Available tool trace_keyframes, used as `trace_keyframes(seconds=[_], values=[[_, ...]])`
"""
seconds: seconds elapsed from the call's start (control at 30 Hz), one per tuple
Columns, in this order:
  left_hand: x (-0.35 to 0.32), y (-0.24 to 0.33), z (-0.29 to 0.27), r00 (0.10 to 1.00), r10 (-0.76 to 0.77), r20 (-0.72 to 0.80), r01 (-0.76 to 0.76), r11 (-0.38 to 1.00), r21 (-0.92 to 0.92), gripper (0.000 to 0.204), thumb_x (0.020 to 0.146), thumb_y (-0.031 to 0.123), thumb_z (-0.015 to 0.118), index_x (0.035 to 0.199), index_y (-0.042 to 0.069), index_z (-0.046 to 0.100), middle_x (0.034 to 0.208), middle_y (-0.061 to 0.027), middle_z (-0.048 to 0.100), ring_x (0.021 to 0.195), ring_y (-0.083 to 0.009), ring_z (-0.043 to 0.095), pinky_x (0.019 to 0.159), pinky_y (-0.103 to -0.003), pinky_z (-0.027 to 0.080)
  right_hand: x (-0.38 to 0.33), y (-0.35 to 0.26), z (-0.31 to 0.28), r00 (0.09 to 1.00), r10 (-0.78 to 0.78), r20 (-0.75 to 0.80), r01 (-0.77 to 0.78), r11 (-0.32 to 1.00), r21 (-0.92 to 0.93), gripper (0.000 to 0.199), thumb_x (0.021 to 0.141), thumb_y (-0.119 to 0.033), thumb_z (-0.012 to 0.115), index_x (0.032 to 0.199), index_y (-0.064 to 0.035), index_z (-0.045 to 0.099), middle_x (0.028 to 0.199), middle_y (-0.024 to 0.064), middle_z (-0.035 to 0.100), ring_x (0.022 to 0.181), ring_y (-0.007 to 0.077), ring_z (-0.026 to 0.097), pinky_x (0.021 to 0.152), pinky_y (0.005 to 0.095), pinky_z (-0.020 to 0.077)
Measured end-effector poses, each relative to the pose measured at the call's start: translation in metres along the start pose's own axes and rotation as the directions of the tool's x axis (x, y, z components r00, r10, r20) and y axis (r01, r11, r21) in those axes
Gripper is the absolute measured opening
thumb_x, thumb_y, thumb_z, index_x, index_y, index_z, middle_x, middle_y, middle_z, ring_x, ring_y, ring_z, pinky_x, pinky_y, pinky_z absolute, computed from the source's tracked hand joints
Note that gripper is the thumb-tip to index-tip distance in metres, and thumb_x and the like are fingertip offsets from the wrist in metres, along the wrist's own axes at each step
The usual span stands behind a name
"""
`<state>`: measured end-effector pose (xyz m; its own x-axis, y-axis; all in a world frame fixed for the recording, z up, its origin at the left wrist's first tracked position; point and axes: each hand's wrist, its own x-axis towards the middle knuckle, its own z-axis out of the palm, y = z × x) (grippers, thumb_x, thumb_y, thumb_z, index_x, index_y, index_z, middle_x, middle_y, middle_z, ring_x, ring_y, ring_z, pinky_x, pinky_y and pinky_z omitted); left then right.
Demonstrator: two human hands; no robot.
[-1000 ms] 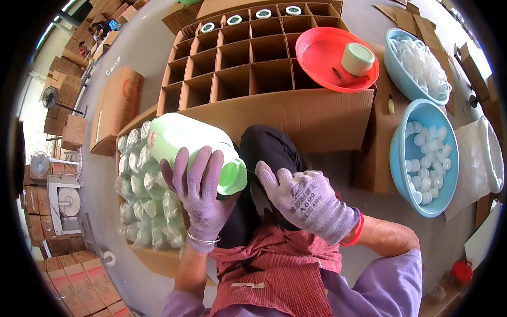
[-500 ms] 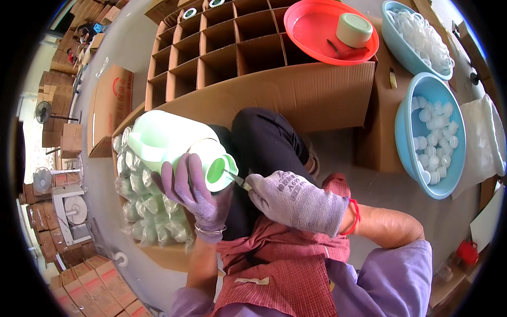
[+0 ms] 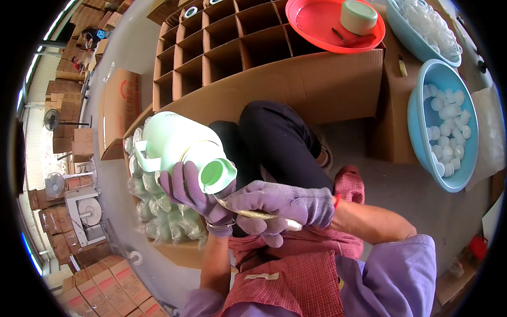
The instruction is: The person assembles light green kettles by inserting a black filter and a white stopper into the opening, then placing the completed units into a cardboard box. The person repeats this process for multiple kettles.
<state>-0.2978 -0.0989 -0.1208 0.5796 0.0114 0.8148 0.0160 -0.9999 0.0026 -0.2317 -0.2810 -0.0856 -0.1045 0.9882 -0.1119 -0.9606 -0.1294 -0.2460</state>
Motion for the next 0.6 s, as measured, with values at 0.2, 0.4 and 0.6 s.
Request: trace_keyframes(seconds=[0.2,0.4,0.6], values=[[-0.005,-0.015,0.001,1.0,0.001,0.026,-0.002,1.0,0.031,0.053,0.097,0.049,0.055,0.129,0.007,0.052,0.129,-0.0139,0.05,0.126,-0.0409,0.043,0.107,-0.061,0.037,0.034,0.052,-0.012,0.927,-0.365,0.089,0.269,0.811,0.52,0.044,0.109,-0.025,0.035,0.142,0.0038,0.04,0.068,0.0006,0.05,0.046,0.0107,0.05,0.04,0.0238,0.047],[0.02,-0.019,-0.014,0.973,-0.198,0.12,0.21,0.973,-0.095,0.082,0.075,0.037,0.085,0.139,0.003,0.047,0.138,-0.0144,0.044,0.134,-0.0439,0.036,0.11,-0.058,0.034,-0.02,-0.004,0.024,0.882,-0.254,-0.397,0.087,0.916,-0.391,0.036,0.105,-0.03,0.049,0.128,-0.004,0.056,0.065,0.001,0.057,0.048,0.0131,0.059,0.044,0.0233,0.0479],[0.06,-0.016,-0.043,0.868,-0.474,0.145,0.489,0.771,-0.408,0.078,0.08,0.028,0.078,0.144,0.0,0.042,0.145,-0.0171,0.041,0.135,-0.0367,0.041,0.113,-0.054,0.035,-0.085,-0.139,-0.018,0.152,-0.984,0.097,-0.589,-0.169,-0.791,0.04,0.095,-0.024,0.06,0.129,-0.0025,0.055,0.082,0.0181,0.068,0.075,0.0348,0.069,0.068,0.041,0.0555]])
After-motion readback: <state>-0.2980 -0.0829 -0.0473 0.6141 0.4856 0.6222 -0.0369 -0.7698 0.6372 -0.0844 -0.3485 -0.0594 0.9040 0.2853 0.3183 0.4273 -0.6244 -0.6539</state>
